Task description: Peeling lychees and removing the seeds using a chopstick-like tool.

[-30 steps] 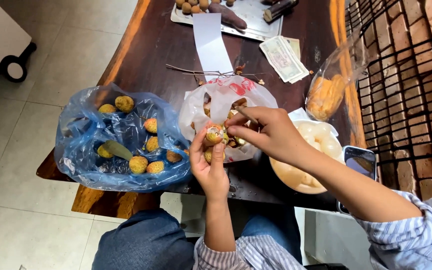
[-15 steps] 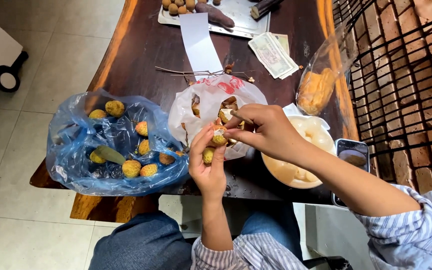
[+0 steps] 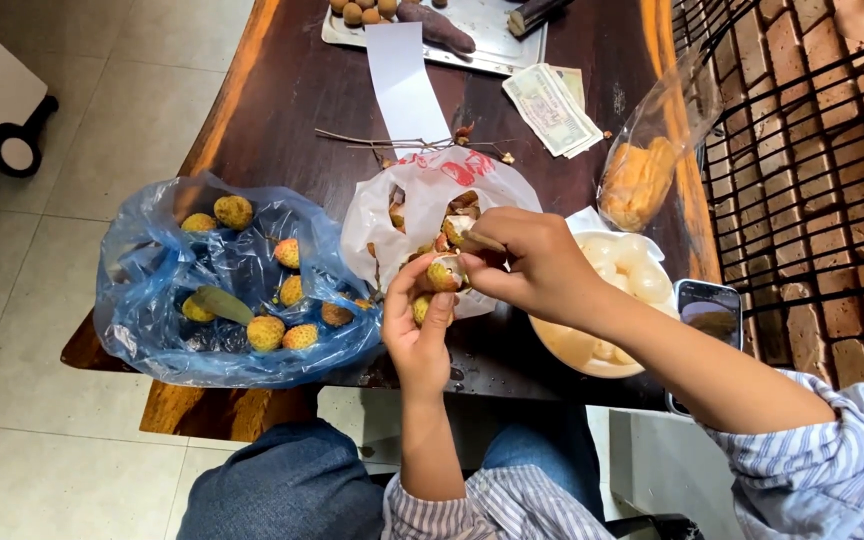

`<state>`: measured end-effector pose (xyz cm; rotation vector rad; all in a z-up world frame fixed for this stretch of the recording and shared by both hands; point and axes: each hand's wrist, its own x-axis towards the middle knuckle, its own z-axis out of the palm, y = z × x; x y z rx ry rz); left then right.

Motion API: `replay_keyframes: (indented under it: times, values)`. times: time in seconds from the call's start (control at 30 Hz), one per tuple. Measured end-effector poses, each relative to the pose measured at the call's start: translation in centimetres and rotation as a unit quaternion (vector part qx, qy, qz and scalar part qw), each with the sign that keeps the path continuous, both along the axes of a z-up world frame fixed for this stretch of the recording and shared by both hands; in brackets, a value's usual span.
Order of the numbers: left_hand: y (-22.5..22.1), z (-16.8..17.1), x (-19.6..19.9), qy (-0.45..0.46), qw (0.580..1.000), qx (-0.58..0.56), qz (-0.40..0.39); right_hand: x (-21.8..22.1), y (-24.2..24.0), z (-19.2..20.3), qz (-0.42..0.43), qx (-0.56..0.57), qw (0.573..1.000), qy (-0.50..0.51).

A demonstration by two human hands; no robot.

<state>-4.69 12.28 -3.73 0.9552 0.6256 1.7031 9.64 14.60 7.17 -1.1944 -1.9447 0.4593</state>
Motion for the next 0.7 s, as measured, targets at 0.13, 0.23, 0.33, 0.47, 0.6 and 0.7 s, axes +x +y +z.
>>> replay_keyframes:
  times: [0.13, 0.23, 0.33, 0.47, 0.6, 0.7]
  values:
    - [0.3, -1.1, 0.2, -0.087, 0.993, -0.031, -0.074, -0.2, -0.1, 1.0, 0.006, -0.031, 0.999, 0.023]
    - [0.4, -2.0, 0.2, -0.144, 0.981, -0.048, -0.123, -0.2, -0.1, 1.5, 0.001, -0.07, 0.997, 0.042]
    - [0.2, -1.9, 0.1, -0.202, 0.962, -0.063, -0.173, 0.3, 0.2, 1.4, -0.01, -0.094, 0.994, 0.05]
    - [0.5, -0.7, -0.8, -0.199, 0.967, -0.049, -0.153, 0.8, 0.4, 1.6, -0.061, -0.169, 0.98, 0.09]
    - [0.6, -0.2, -0.5, -0.182, 0.972, -0.054, -0.136, 0.7, 0.7, 0.9, -0.096, -0.196, 0.973, 0.081]
    - [0.4, 0.2, -0.2, -0.164, 0.976, -0.061, -0.128, 0.1, 0.7, 1.7, -0.122, -0.207, 0.964, 0.11]
